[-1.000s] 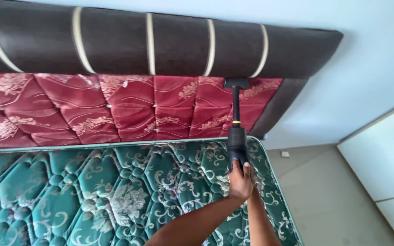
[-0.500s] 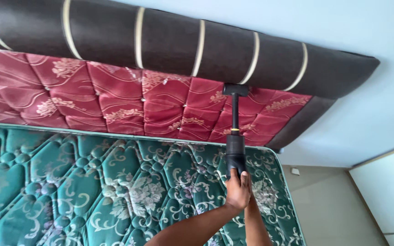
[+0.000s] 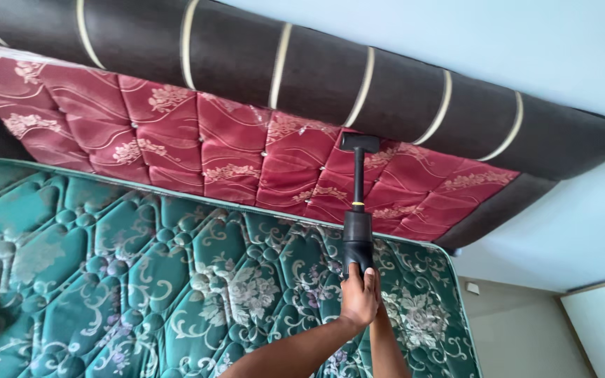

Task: The person vacuums the headboard of a bed using a handheld vacuum cleaner.

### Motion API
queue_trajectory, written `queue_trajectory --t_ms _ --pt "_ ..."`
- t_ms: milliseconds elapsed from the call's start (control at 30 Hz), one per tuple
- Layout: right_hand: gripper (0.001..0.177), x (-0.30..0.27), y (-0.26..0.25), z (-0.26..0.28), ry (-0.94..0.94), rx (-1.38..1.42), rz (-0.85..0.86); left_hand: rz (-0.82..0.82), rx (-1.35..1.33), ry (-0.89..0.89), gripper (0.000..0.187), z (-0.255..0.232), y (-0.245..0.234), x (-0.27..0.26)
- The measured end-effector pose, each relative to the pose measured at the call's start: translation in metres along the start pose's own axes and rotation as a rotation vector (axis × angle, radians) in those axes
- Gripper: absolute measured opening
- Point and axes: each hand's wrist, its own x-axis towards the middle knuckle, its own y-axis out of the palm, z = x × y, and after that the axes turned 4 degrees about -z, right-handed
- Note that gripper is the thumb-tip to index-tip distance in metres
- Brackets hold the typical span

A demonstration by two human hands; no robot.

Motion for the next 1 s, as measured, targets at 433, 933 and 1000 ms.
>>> queue_trajectory --t_ms 433,933,1000 --pt "0.027 0.106 -0.039 0.084 -0.157 0.025 -0.154 -0.112 0.131 0.036 0.027 -0.026 -0.072 0.011" --pt "0.049 0.175 -0.016 0.159 0.552 1.308 0.520 -0.281 -0.013 -0.042 0.029 -0.076 -0.161 0.026" --pt "0.050 0.184 -0.015 0.177 1.018 1.987 0.687 -0.303 -0.009 -0.047 0.028 -0.084 -0.175 0.029"
